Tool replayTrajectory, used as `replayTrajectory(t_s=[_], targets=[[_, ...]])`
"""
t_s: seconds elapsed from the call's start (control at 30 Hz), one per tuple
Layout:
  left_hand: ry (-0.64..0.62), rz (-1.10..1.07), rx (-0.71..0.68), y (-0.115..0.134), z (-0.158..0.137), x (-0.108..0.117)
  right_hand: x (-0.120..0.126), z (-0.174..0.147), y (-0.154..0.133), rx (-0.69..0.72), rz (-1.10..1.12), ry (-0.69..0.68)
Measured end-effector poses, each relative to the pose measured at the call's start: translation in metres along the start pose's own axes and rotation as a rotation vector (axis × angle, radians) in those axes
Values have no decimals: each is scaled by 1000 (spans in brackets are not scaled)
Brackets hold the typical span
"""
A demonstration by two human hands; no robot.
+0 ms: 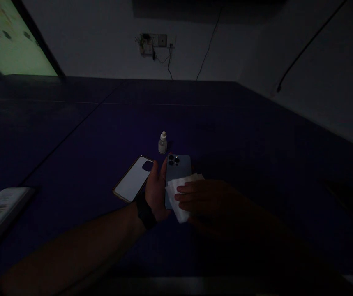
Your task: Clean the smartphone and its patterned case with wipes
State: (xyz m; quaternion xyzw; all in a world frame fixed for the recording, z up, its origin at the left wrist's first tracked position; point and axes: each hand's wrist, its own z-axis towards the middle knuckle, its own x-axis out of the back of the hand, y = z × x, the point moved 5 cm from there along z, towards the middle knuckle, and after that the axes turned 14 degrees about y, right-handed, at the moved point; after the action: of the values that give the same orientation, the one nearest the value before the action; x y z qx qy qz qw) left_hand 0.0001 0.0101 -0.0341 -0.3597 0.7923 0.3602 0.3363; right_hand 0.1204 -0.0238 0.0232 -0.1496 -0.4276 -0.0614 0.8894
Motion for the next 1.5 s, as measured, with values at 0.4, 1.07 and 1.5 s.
replayTrajectory(t_s=[0.4,1.07,1.5], targets=[[7,5,23,-1,0,0,1,0,2,37,-35,10],[11,29,14,0,-3,-3,4,2,0,71,-81,53],[7,-7,1,-1,-3,-3,8,1,5,-5,-113,72]])
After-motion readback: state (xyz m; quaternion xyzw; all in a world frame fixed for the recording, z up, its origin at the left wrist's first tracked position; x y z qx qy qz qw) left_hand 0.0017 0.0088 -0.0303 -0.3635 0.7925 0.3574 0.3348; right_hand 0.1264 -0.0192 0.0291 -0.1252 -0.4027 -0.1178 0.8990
